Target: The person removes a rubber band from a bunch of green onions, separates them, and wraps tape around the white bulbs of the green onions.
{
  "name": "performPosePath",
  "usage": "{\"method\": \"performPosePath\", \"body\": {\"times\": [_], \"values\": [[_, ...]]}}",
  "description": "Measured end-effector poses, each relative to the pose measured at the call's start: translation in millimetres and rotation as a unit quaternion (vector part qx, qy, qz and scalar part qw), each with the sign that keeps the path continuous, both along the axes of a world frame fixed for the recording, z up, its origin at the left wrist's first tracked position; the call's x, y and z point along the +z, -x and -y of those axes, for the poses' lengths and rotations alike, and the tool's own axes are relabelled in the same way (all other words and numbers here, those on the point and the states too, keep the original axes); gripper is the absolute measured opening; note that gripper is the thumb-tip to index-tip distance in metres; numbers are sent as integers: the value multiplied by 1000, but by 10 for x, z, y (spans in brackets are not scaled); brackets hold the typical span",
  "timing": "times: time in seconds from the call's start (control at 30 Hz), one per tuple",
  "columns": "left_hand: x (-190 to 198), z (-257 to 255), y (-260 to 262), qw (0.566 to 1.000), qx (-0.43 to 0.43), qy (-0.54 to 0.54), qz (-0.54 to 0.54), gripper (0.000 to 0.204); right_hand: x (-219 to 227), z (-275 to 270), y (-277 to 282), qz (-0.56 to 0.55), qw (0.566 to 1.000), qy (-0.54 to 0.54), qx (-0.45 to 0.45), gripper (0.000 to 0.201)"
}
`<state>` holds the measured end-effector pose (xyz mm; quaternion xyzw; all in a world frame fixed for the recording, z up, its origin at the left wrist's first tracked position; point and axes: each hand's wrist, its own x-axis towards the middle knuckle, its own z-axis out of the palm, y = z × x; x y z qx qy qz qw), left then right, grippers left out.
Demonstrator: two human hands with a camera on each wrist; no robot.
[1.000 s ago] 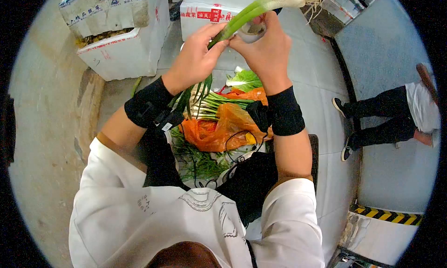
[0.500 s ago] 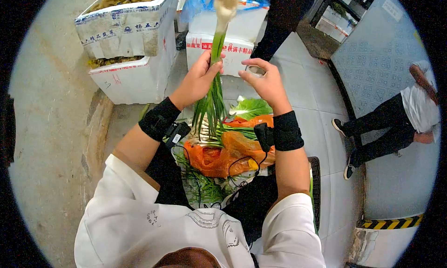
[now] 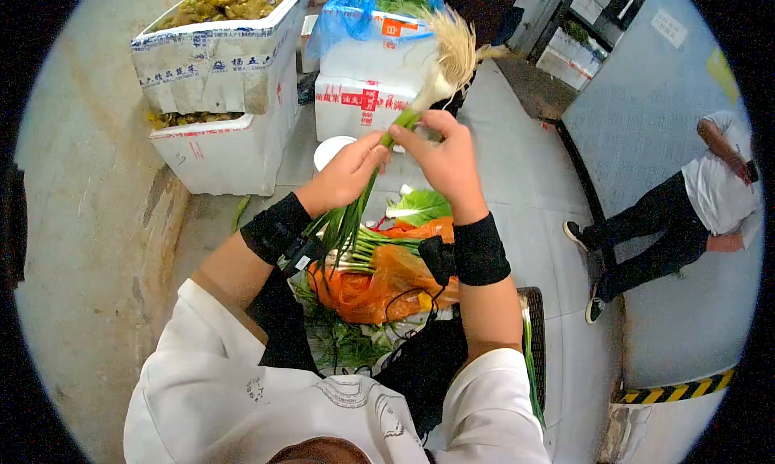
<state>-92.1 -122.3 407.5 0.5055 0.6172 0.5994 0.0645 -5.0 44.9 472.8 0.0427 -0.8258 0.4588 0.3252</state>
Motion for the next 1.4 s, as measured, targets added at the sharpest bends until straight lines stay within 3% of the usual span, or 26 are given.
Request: {"method": "performPosePath", "body": {"times": [0.2,0.3,0.4,0.5,0.57,0.73,0.83,0.9,0.93,0.97,1.0,1.03,1.07,1.1,1.13,1.17,1.23,1.33,1.4], "values": [[78,-34,5,998,13,51,-30,21,60,12,-76,7,1000,0,0,23],[105,-13,-32,999,14,40,-30,23,62,83,-145,24,998,66,2,23],[134,-24,-17,993,51,62,-86,23,42,74,-139,28,999,-8,-41,22],[147,-41,-43,996,49,36,-73,25,31,111,-162,-20,998,-23,-64,21],[157,-50,-101,987,62,-22,-147,29,30,93,-191,-75,992,-78,-64,20],[237,-160,-165,996,8,-17,-82,28,278,-5,-404,-68,983,-142,-97,23],[226,-396,-168,990,34,-77,-109,26,343,-162,-448,-136,957,-224,-127,28],[283,-485,-213,996,2,-44,-78,24,448,-152,-570,-156,951,-243,-107,27],[268,-562,-229,992,6,-75,-98,24,502,-121,-676,-145,953,-240,-118,27],[292,-581,-253,990,18,-56,-126,24,552,-75,-785,-55,963,-223,-141,31],[308,-623,-279,990,20,-44,-134,26,605,-46,-859,34,965,-204,-162,35],[322,-658,-308,989,24,-32,-143,28,654,-36,-905,40,964,-202,-170,35],[378,-653,-366,990,15,-30,-138,28,686,-27,-951,25,964,-209,-161,26],[458,-624,-444,991,-7,-42,-124,41,679,-29,-999,10,964,-215,-153,20],[472,-617,-497,992,-30,-54,-109,56,597,-105,-992,-67,982,-155,-89,19],[424,-634,-476,995,-44,-46,-80,66,596,-171,-1051,-60,981,-153,-100,19],[222,-663,-390,988,-7,-58,-144,47,681,-310,-1222,-25,957,-231,-173,18],[-86,-746,-186,989,-38,-98,-107,32,788,-429,-1440,-14,938,-276,-211,19],[-321,-713,80,990,-46,-53,-123,32,837,-514,-1657,1,909,-345,-235,17]]}}
